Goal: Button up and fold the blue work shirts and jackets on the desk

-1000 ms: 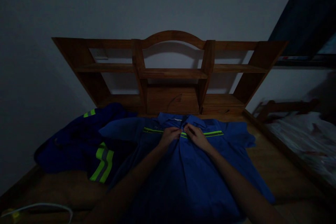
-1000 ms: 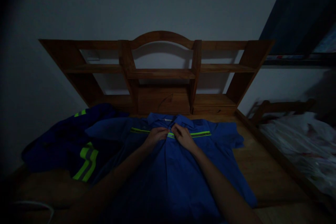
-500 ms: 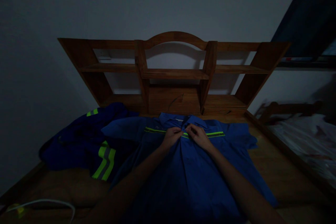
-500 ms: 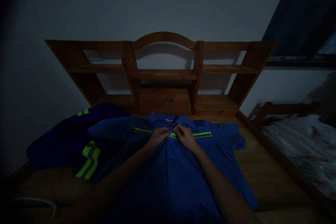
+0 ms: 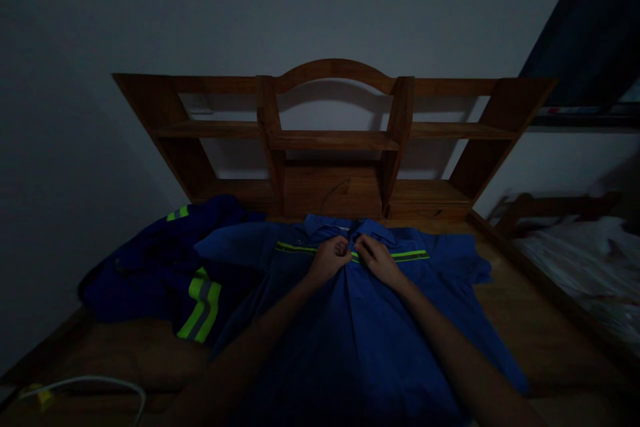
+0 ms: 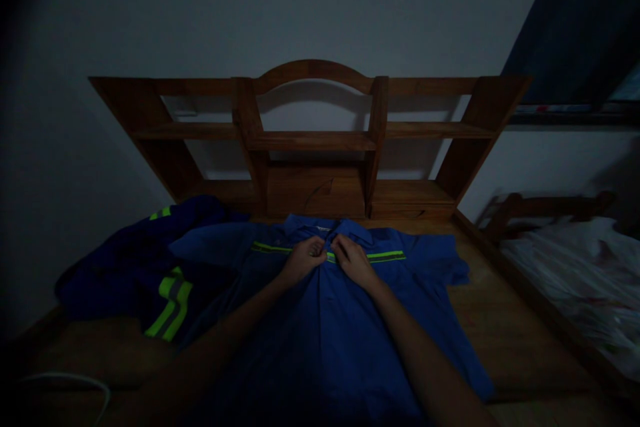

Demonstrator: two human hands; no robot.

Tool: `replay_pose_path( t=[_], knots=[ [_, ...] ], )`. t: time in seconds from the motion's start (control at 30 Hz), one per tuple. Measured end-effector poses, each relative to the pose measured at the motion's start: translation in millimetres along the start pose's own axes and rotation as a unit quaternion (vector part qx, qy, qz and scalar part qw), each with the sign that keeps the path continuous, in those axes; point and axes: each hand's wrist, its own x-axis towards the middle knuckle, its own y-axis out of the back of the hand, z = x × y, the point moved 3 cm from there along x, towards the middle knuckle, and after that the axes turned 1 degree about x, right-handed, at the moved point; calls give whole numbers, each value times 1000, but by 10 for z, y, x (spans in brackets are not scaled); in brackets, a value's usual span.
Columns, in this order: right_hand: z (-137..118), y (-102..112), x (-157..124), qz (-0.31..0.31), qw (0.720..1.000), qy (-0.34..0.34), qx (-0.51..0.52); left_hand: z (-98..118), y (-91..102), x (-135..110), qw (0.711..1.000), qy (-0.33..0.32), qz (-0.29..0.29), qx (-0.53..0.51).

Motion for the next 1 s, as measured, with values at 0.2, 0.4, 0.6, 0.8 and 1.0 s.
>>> replay_pose_path(
  t=[0.2, 0.4, 0.6, 0.8, 1.0],
  knots=[
    [-23, -6, 3, 7, 1000, 8, 1, -13, 7, -2, 1000, 12, -2, 17],
    [-8, -9, -1, 8, 1000, 2, 7, -64, 0, 5, 999, 44, 7, 2],
    [-34, 10, 5, -9, 999, -19, 36, -135, -8, 29, 996, 63, -24, -52],
    [19, 6, 19, -12, 997, -42, 58, -26, 27, 29, 999, 43, -26, -20],
    [112, -11, 22, -5, 997, -54, 62, 38, 33, 1, 999, 33, -7, 7]
  ],
)
